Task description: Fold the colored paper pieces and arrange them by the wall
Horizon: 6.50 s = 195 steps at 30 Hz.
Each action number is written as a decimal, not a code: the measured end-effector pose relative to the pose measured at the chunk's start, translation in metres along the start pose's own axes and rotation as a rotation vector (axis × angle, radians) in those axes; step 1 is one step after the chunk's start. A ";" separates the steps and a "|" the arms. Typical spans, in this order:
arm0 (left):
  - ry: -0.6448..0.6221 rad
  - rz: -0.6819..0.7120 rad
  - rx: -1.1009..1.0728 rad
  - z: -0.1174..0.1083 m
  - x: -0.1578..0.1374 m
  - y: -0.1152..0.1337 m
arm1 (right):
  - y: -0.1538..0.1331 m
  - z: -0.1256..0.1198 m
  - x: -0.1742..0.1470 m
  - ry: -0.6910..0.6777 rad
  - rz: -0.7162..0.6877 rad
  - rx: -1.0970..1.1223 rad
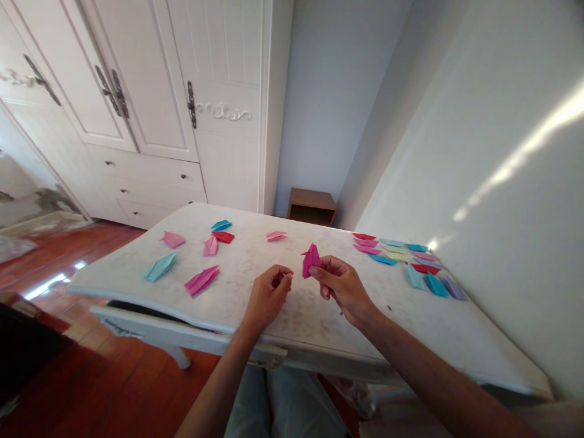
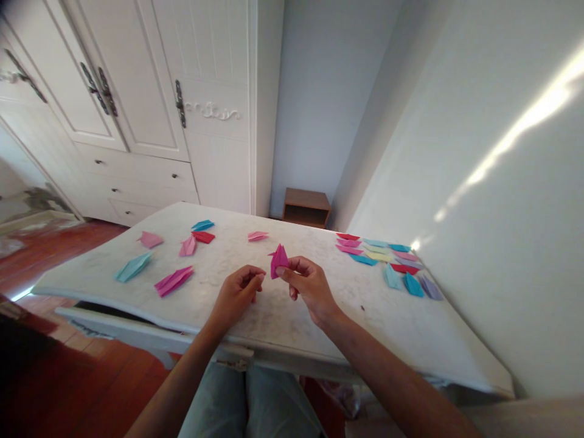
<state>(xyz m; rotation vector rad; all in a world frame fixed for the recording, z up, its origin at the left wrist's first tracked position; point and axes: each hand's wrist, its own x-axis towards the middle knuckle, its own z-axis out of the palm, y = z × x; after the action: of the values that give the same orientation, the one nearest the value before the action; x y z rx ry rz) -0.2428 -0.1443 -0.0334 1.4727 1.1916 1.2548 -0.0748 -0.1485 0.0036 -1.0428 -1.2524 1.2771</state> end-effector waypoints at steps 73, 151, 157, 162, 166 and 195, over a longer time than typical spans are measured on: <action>0.038 -0.061 0.124 0.000 0.001 0.006 | 0.017 -0.133 -0.051 0.074 -0.309 -1.198; -0.402 -0.302 0.259 0.190 0.081 0.029 | 0.023 -0.096 -0.050 -0.225 -0.348 -1.292; -0.444 -0.213 0.439 0.201 0.092 0.023 | 0.022 -0.097 -0.050 -0.224 -0.348 -1.286; -0.400 -0.106 0.630 0.200 0.086 0.026 | 0.024 -0.097 -0.050 -0.220 -0.378 -1.282; -0.321 0.241 0.802 0.195 0.078 0.026 | 0.025 -0.098 -0.050 -0.227 -0.418 -1.274; -0.519 0.633 0.829 0.157 0.066 0.011 | 0.024 -0.103 -0.051 -0.228 -0.369 -1.103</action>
<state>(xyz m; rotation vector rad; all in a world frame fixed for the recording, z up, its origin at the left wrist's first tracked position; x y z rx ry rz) -0.0827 -0.0848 -0.0329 2.7401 0.9352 0.6371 0.0306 -0.1859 -0.0326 -1.3092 -2.2983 0.3496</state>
